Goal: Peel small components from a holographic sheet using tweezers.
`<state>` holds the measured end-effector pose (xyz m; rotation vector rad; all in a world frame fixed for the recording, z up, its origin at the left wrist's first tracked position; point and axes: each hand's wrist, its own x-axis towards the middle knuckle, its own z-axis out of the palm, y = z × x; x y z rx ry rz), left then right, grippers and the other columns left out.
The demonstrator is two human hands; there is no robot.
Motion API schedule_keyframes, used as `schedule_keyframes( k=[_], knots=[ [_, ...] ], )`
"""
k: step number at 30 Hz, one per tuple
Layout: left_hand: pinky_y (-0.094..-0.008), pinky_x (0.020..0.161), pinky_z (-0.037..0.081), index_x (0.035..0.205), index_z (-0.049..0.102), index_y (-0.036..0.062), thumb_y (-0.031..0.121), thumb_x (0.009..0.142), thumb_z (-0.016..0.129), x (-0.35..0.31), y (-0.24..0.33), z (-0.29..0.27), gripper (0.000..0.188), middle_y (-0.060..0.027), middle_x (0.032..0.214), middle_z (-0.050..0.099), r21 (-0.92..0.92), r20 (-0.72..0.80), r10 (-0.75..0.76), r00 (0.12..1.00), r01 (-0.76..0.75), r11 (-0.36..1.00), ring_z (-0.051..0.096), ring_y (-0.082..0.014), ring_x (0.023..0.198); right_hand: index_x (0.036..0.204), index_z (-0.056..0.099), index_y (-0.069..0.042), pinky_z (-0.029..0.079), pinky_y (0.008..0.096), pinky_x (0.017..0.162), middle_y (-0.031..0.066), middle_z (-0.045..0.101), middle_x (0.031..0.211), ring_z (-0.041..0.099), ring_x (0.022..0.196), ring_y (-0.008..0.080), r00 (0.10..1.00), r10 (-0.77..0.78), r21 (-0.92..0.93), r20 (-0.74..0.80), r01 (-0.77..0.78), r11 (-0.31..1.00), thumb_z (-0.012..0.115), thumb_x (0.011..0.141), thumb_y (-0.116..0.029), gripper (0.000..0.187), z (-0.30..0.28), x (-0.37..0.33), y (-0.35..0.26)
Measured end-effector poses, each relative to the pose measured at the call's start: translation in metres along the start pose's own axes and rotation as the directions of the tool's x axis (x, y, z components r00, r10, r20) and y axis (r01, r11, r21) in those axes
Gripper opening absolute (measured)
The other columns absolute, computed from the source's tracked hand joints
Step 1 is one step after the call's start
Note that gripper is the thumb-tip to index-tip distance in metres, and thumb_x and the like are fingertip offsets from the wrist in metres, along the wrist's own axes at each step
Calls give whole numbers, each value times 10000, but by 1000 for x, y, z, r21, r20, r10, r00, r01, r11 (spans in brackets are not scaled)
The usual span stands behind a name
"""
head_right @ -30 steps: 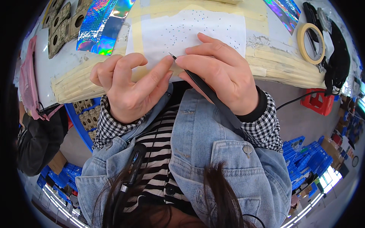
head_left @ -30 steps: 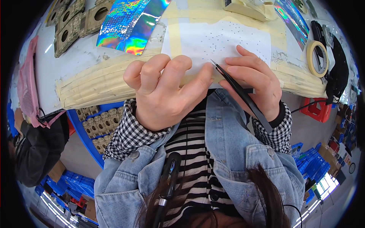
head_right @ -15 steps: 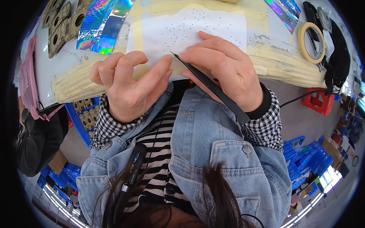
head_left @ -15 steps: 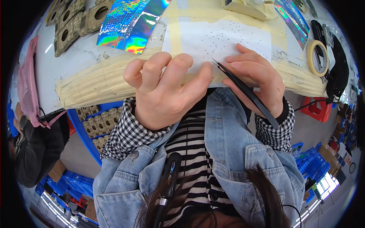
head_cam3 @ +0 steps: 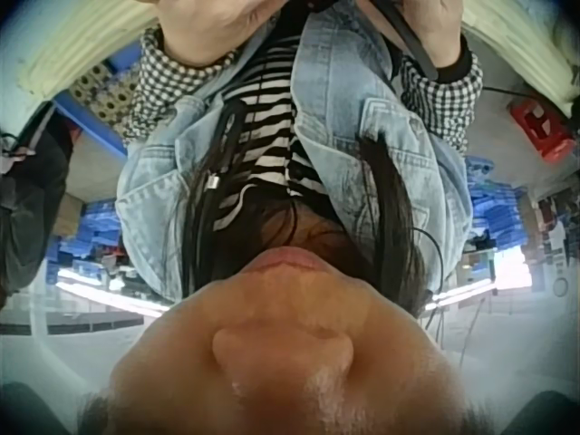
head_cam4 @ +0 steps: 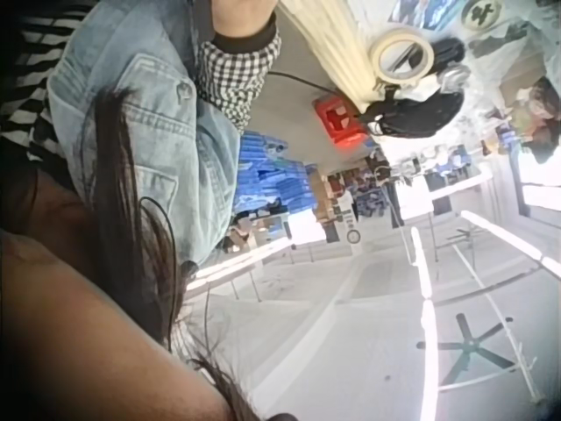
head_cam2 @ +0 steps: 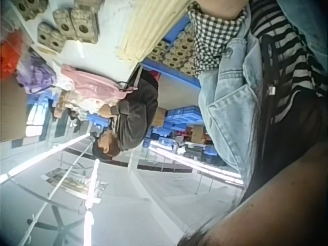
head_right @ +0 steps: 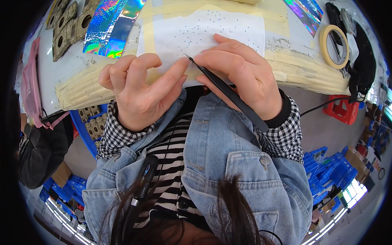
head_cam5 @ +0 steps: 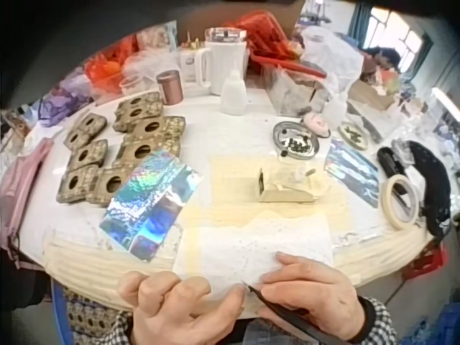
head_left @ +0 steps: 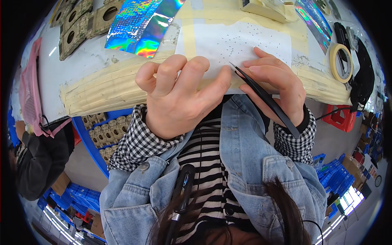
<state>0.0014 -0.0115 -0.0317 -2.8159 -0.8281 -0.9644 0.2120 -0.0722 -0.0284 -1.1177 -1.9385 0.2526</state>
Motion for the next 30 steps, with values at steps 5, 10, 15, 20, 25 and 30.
schedule_keyframes(
  k=[5,10,15,20,25,30],
  knots=[
    [-365,856,257,1006,716,301,280,678,736,0,-1,-1,329,46,944,499,13,35,11,999,-11,1000,433,-185,956,1079,543,-1,510,474,924,111,674,975,665,901,262,1000,15,6,-14,-15,1000,759,742,-2,401,1,-2,2],
    [-367,855,259,1006,713,296,277,691,737,1,-1,-2,317,44,947,502,7,47,11,999,-11,1000,433,-186,955,1084,523,4,498,486,939,120,675,986,671,909,267,1000,15,3,-26,-15,1000,763,735,10,424,-2,-4,4],
    [-365,845,268,961,725,254,237,671,761,1,-2,-5,293,36,881,518,-74,9,-15,1000,16,997,459,-175,897,1048,562,4,495,473,948,118,683,968,676,899,255,997,54,9,-50,-54,999,761,735,11,371,-3,-3,2],
    [-333,767,318,930,730,183,110,633,783,8,-6,-7,310,20,797,525,-195,-91,-98,991,79,978,480,-184,794,1012,616,10,493,451,955,104,702,932,683,905,227,968,251,155,5,-249,956,738,763,2,277,-10,6,-17],
    [-309,711,345,915,729,149,75,648,785,13,-7,-9,283,1,770,528,-280,-107,-170,980,135,951,481,-195,751,1019,571,61,546,243,737,177,695,941,683,848,165,794,603,610,78,-517,600,681,857,-37,219,-7,5,-34],
    [-306,690,360,909,731,131,83,638,800,17,-5,-10,284,-8,761,535,-337,-98,-172,980,130,933,482,-192,737,1011,561,73,552,278,766,177,685,920,690,862,205,818,572,704,59,-441,557,613,925,-134,230,-8,6,-34]
  ],
)
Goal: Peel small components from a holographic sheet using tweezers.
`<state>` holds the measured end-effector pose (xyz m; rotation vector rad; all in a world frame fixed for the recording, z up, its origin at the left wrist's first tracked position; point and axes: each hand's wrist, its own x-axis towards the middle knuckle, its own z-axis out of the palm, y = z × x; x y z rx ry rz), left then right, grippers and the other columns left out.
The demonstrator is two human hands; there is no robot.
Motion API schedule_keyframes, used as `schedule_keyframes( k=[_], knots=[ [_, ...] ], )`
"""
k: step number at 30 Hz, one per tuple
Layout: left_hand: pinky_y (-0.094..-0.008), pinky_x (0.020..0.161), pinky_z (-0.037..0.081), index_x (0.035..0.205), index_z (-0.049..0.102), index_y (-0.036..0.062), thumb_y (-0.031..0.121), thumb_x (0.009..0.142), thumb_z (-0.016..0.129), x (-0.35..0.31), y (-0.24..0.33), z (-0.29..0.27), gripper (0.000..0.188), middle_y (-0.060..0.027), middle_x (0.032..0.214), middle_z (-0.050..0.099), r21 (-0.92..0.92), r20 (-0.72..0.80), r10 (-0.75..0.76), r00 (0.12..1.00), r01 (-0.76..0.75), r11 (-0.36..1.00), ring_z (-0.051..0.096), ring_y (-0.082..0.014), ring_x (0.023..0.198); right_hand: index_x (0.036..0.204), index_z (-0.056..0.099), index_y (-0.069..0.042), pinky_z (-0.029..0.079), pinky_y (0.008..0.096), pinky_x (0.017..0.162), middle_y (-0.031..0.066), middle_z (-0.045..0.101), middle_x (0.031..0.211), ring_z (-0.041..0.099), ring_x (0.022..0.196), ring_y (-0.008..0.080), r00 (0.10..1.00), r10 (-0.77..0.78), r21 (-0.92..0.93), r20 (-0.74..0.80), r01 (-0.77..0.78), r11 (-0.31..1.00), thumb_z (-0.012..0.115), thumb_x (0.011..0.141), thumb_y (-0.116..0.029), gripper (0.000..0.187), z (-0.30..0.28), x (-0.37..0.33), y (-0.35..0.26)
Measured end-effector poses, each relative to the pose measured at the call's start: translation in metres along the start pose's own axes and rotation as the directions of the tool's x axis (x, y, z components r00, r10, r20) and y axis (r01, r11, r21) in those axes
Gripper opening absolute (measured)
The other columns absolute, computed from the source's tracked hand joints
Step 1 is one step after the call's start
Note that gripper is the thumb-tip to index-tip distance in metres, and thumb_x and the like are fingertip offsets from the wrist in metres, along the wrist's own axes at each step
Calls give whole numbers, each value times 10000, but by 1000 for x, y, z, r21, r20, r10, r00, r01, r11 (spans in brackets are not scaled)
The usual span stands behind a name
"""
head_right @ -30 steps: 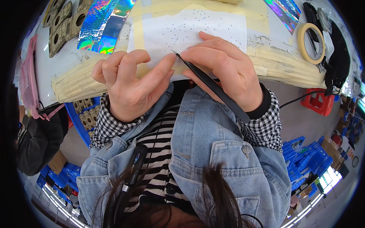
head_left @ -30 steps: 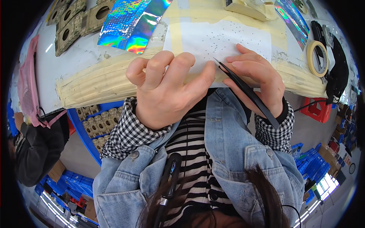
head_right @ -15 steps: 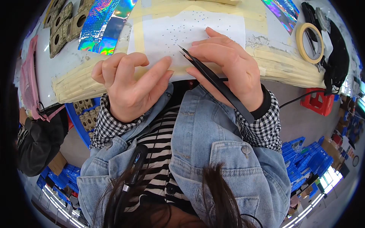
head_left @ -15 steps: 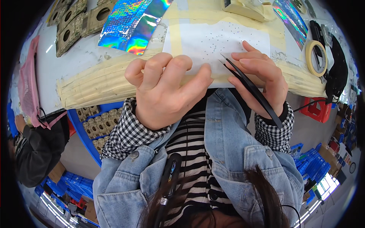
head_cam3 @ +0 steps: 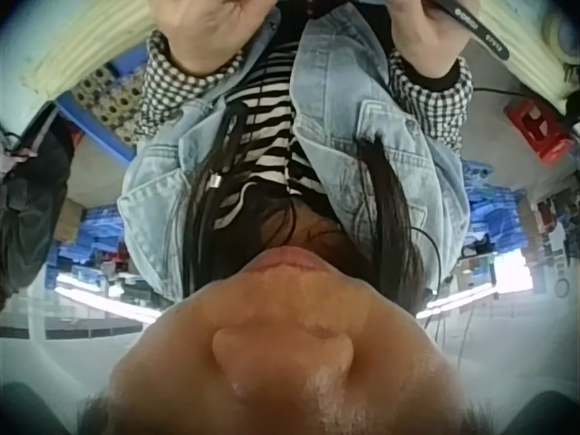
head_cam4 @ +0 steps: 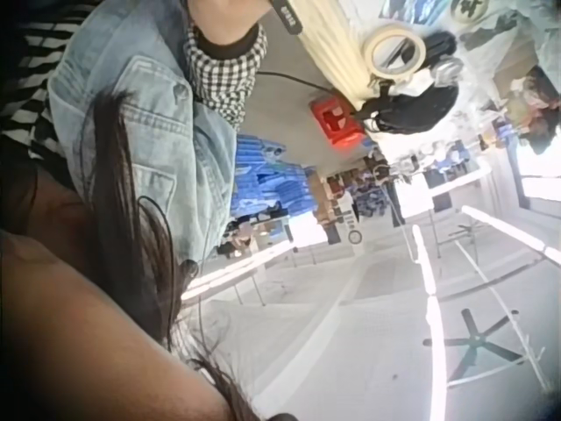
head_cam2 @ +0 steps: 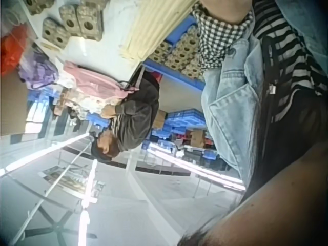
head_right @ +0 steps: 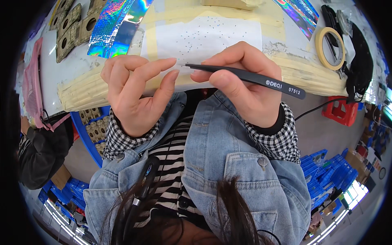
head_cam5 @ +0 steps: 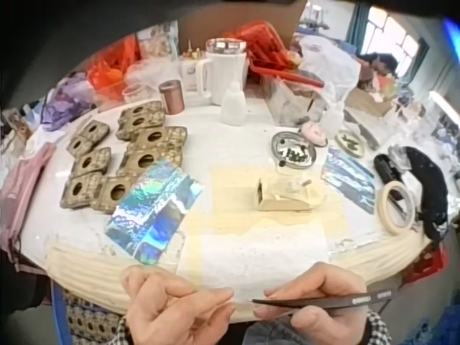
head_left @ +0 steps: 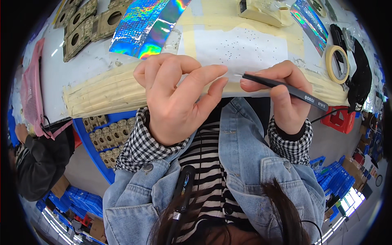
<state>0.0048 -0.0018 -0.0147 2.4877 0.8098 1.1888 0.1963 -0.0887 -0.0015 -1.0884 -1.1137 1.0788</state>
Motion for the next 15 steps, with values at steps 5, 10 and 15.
schedule_keyframes(
  k=[5,10,15],
  knots=[
    [-297,671,367,896,734,116,87,610,822,1,2,0,301,-7,751,537,-67,-9,-33,999,32,997,485,-189,742,1004,557,78,553,299,793,192,673,951,689,878,218,999,-7,82,34,4,997,573,956,-212,294,-1,4,1],
    [-294,668,368,897,737,115,84,605,828,2,2,0,307,-4,747,533,-81,-19,-35,999,33,996,485,-188,741,1001,556,74,557,301,784,195,679,935,691,866,214,999,-17,79,42,13,997,572,956,-200,279,0,5,1],
    [-296,665,367,885,741,115,87,611,827,3,2,1,288,3,737,525,-97,-16,-30,999,28,995,482,-186,736,985,563,62,554,290,773,177,693,894,690,853,198,999,14,33,49,-16,999,573,952,-182,246,1,5,-1]
  ],
)
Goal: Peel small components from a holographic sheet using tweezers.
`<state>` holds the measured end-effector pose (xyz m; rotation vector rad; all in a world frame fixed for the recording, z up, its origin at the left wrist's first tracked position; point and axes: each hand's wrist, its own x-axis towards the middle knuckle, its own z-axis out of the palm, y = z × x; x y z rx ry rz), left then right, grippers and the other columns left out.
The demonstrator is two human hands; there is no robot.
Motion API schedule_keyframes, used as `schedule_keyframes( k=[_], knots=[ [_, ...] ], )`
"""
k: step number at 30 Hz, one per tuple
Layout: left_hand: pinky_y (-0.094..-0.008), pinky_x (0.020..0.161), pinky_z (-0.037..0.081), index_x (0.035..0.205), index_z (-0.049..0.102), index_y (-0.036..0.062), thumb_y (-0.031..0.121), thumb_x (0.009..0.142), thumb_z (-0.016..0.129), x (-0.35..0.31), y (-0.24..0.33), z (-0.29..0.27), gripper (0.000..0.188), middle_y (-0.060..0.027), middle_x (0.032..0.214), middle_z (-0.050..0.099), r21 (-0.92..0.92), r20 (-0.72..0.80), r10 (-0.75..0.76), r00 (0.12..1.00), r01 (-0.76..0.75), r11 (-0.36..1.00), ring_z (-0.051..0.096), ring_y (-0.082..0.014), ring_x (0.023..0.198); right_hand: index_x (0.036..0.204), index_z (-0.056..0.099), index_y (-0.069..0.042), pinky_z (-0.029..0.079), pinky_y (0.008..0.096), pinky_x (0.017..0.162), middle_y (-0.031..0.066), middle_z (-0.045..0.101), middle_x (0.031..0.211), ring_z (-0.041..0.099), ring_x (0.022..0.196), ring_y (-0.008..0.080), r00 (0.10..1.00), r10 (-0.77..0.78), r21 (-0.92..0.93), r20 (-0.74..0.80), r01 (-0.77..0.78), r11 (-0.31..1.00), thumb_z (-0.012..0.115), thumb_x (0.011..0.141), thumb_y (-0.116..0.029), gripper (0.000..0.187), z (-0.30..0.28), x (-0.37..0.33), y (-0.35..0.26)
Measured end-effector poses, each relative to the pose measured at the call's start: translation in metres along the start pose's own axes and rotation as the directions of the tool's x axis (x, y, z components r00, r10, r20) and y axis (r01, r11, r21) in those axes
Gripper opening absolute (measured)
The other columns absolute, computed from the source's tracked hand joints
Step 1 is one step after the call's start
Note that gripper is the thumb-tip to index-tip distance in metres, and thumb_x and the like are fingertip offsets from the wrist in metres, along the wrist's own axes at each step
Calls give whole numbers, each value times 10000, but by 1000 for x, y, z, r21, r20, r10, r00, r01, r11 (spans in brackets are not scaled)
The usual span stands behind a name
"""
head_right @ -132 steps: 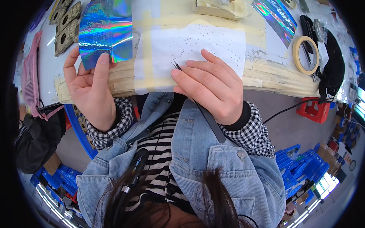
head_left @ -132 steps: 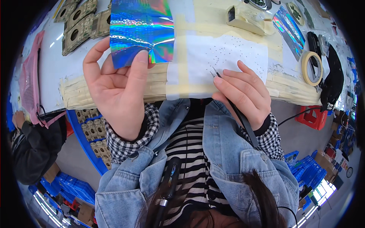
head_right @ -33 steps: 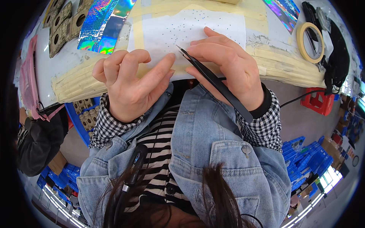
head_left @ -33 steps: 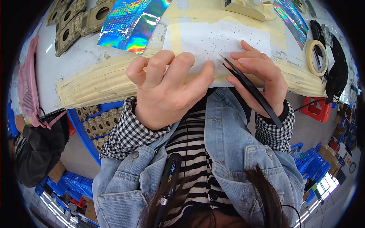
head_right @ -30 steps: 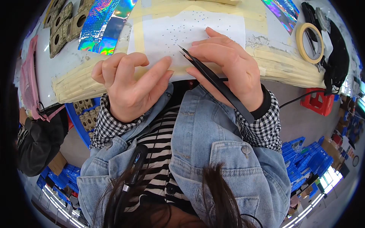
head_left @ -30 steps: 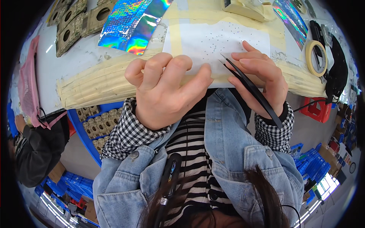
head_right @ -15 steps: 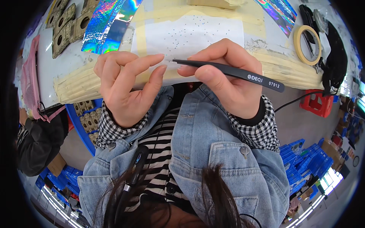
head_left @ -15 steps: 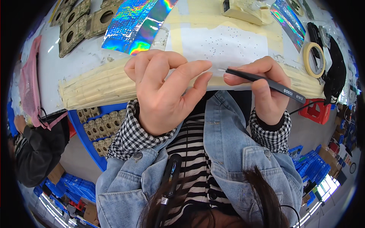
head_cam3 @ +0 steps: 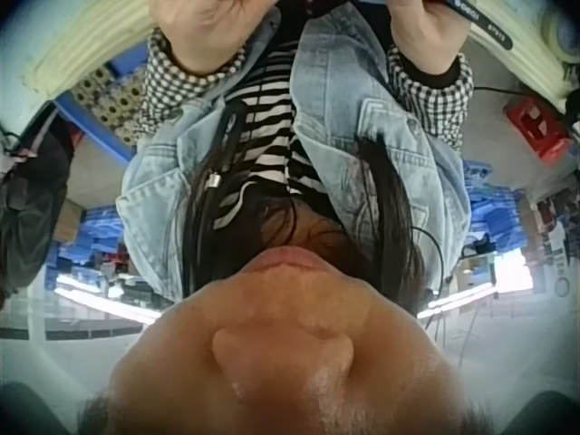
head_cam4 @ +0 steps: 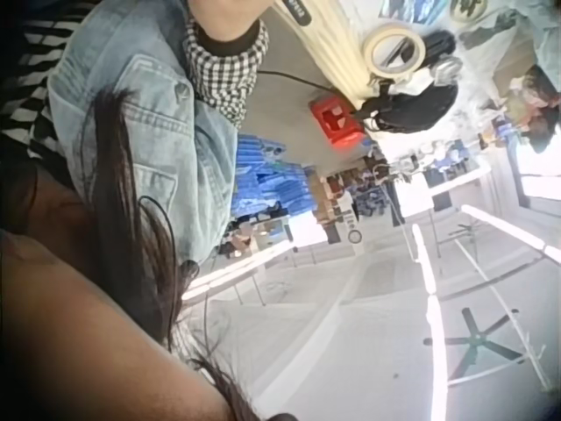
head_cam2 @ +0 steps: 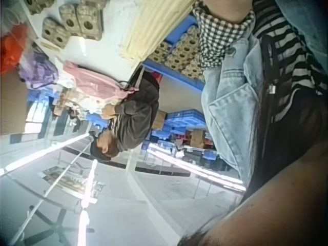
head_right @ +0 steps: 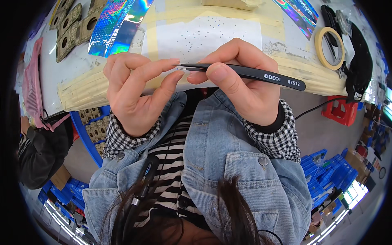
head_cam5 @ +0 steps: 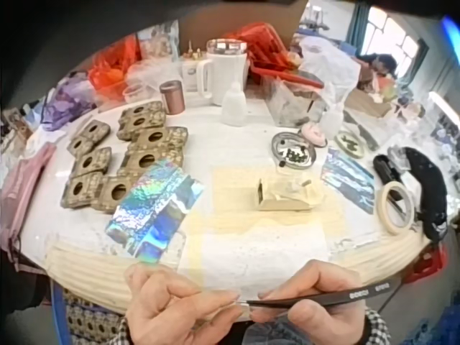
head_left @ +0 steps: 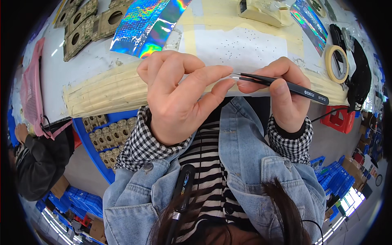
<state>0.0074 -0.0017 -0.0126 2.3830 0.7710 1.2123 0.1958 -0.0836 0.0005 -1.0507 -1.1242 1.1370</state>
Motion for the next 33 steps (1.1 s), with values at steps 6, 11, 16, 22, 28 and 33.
schedule_keyframes(
  k=[6,11,16,22,28,33],
  knots=[
    [-301,656,362,868,739,108,89,616,821,1,-2,0,266,-1,726,524,-11,19,29,999,-29,1000,483,-188,720,967,572,50,546,270,754,161,701,865,685,835,176,1000,16,-60,-3,-16,998,573,949,-167,218,0,2,-3],
    [-304,662,352,863,740,121,95,615,820,1,-3,0,261,6,722,527,19,10,30,999,-30,999,485,-182,715,957,576,51,541,267,744,160,702,855,683,819,172,1000,-3,-106,-10,2,994,570,951,-164,215,-2,2,-4],
    [-304,679,334,869,742,146,100,616,819,-2,-7,1,268,20,723,529,126,-2,69,998,-68,990,486,-171,713,959,579,53,541,273,754,165,701,854,684,815,180,999,-33,-114,-29,30,993,558,956,-147,202,-6,3,-2],
    [-307,696,332,880,739,163,66,597,811,-1,-2,2,308,36,737,519,110,3,68,998,-68,992,485,-166,716,958,579,55,541,273,753,163,700,850,684,819,181,999,-26,-90,-40,22,996,560,951,-132,188,-5,2,0],
    [-308,720,327,856,737,175,53,569,795,-4,0,9,317,56,733,507,190,-68,119,991,-104,976,479,-157,714,946,583,54,536,261,750,157,701,849,683,824,173,1000,5,-95,-30,-8,995,571,942,-119,173,-4,2,-1],
    [-309,716,323,838,735,176,65,551,787,-4,-1,11,311,62,723,502,209,-82,136,987,-117,971,477,-151,709,944,583,51,535,257,748,156,701,847,683,826,169,999,8,-91,-33,-12,996,575,940,-119,171,-3,1,0]
  ],
)
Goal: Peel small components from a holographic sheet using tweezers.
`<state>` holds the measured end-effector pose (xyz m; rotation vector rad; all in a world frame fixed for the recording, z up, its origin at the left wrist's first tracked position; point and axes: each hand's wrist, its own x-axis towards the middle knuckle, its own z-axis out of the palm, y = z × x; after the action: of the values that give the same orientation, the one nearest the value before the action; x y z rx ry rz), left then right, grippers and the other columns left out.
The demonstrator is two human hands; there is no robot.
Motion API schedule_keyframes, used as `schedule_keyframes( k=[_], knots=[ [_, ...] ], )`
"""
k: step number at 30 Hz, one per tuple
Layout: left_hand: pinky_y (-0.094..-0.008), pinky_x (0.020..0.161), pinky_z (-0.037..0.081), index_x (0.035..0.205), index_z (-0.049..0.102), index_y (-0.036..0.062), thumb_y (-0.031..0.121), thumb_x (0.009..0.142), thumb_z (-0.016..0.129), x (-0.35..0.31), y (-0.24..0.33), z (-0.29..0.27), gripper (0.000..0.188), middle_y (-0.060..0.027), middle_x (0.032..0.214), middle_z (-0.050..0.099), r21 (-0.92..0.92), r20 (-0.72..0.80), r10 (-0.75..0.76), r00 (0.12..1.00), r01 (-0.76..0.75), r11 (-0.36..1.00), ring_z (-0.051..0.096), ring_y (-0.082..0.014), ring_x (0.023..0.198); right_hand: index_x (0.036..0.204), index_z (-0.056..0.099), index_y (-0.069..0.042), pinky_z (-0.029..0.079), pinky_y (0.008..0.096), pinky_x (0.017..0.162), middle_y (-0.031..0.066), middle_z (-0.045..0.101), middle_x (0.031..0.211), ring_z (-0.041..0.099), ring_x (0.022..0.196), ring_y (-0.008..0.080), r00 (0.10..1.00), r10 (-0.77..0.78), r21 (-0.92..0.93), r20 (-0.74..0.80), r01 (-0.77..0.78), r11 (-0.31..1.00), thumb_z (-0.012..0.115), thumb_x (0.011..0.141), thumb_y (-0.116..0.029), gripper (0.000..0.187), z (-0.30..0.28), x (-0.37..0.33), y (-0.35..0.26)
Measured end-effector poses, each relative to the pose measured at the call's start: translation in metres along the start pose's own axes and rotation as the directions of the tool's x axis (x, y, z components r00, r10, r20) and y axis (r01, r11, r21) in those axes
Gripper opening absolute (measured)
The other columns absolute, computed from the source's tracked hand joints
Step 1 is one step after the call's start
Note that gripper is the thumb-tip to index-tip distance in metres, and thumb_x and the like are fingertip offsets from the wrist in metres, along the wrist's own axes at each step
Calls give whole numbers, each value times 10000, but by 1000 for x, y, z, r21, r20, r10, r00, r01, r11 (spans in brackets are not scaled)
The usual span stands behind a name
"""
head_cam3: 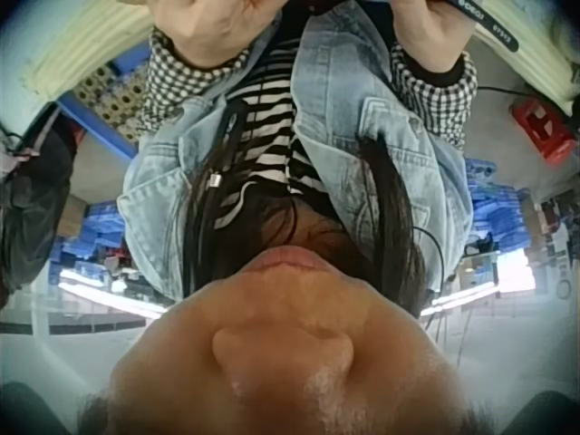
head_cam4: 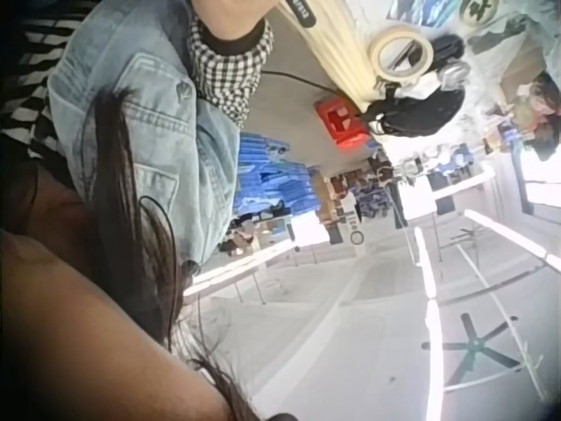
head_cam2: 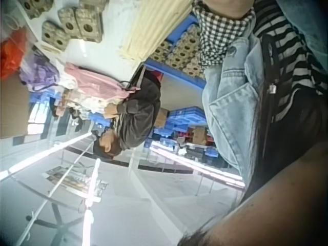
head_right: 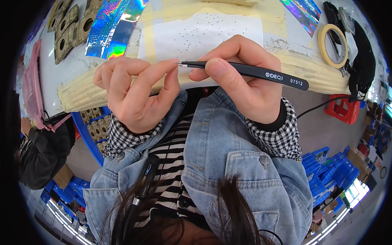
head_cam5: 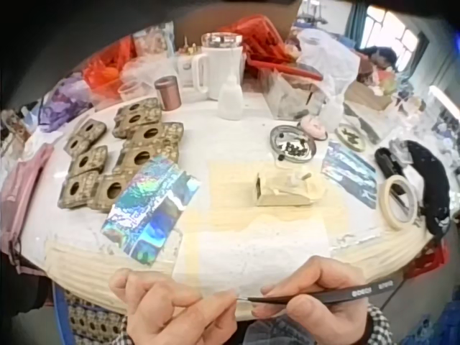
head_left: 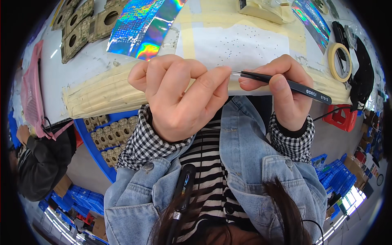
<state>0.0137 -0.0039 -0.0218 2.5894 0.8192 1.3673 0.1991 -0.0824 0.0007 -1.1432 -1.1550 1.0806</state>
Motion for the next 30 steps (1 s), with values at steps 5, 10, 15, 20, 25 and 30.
schedule_keyframes(
  k=[5,10,15,20,25,30],
  knots=[
    [-310,711,317,832,733,179,65,538,783,-1,-1,1,319,62,722,501,1,-8,6,1000,-6,1000,476,-151,702,941,584,51,535,256,747,154,702,844,682,824,167,1000,9,0,-3,-9,1000,575,941,-121,172,1,0,-1],
    [-311,710,313,826,733,178,66,533,778,-1,-1,0,317,64,722,499,7,-18,16,1000,-16,1000,478,-148,692,940,584,51,536,256,748,153,702,844,682,814,165,1000,-7,-10,3,7,1000,570,944,-123,175,0,1,0],
    [-311,709,311,822,733,173,70,530,775,-2,-2,2,313,65,722,499,0,-29,27,999,-27,1000,484,-145,688,937,584,52,538,257,742,152,703,840,682,809,163,1000,-12,-21,8,12,1000,570,944,-128,181,0,1,0],
    [-312,712,312,817,732,168,65,531,773,-3,-3,2,307,63,726,503,-5,-33,25,999,-25,1000,488,-146,692,931,586,50,539,255,735,149,704,836,683,808,164,1000,-10,-36,10,11,999,571,944,-133,184,0,1,-1],
    [-312,714,311,812,730,171,72,545,780,-3,-3,1,290,60,726,506,13,-39,16,999,-16,1000,493,-151,705,931,587,48,539,256,733,150,703,837,683,807,163,1000,-2,-39,0,3,999,567,946,-136,186,1,0,-2],
    [-320,744,294,804,720,181,96,577,789,-2,-8,1,252,60,731,520,121,-3,-15,1000,15,992,505,-153,747,945,585,52,539,256,730,157,702,837,678,798,166,998,-55,-41,-20,54,998,555,952,-137,191,-3,0,0]
  ],
)
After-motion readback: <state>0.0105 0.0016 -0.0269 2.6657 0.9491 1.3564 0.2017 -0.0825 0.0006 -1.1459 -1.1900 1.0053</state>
